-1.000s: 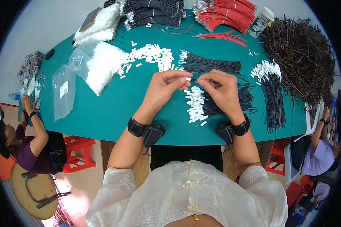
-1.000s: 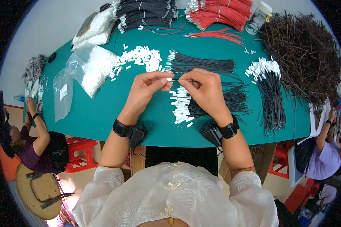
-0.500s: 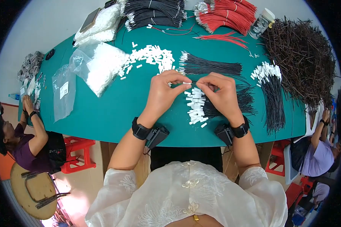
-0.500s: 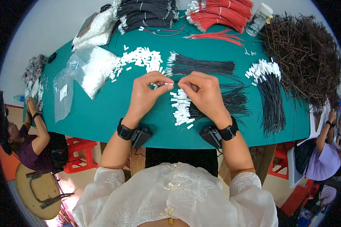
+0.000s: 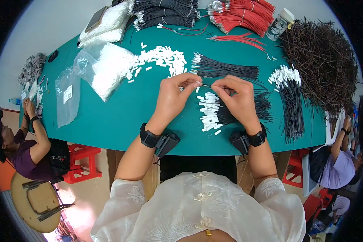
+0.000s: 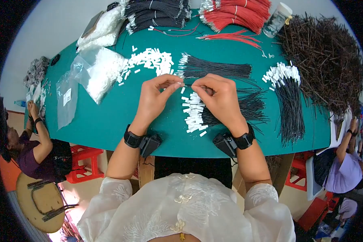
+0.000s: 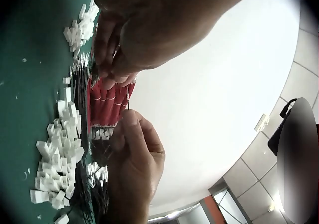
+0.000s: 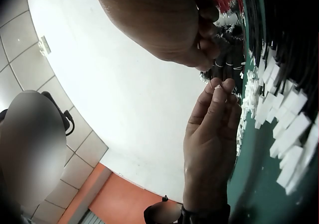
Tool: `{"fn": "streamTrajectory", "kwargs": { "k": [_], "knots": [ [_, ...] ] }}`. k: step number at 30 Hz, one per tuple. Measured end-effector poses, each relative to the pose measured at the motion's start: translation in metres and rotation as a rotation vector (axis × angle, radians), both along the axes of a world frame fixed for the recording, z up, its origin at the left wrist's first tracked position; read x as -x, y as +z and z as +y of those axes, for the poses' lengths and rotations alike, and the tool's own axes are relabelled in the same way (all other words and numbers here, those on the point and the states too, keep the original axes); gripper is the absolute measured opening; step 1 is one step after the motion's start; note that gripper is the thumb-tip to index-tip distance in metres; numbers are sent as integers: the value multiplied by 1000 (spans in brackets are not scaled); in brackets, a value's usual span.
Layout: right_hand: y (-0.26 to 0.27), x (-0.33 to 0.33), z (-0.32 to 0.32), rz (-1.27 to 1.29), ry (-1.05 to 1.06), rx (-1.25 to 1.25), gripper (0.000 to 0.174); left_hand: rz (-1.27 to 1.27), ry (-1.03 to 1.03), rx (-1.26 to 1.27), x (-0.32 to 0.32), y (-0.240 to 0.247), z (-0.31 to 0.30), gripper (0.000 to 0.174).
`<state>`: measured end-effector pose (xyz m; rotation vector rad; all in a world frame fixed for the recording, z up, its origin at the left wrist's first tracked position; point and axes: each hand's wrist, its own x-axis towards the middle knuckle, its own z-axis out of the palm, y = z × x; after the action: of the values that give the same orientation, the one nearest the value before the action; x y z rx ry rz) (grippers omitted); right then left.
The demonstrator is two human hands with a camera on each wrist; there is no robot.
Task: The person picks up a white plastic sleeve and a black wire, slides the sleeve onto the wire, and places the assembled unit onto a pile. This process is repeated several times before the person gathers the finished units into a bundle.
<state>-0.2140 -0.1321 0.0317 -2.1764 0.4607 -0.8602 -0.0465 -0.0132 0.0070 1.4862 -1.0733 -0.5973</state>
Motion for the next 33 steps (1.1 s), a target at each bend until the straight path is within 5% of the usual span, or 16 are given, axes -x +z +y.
{"fn": "streamTrajectory", "kwargs": {
  "k": [13,33],
  "knots": [
    [-1,0,1,-24,-15,14,8,746,-77,-17,-7,7,-1,23],
    [1,0,1,-48,-36,-65,7,707,-30,-18,-9,-3,0,20]
  ]
}}
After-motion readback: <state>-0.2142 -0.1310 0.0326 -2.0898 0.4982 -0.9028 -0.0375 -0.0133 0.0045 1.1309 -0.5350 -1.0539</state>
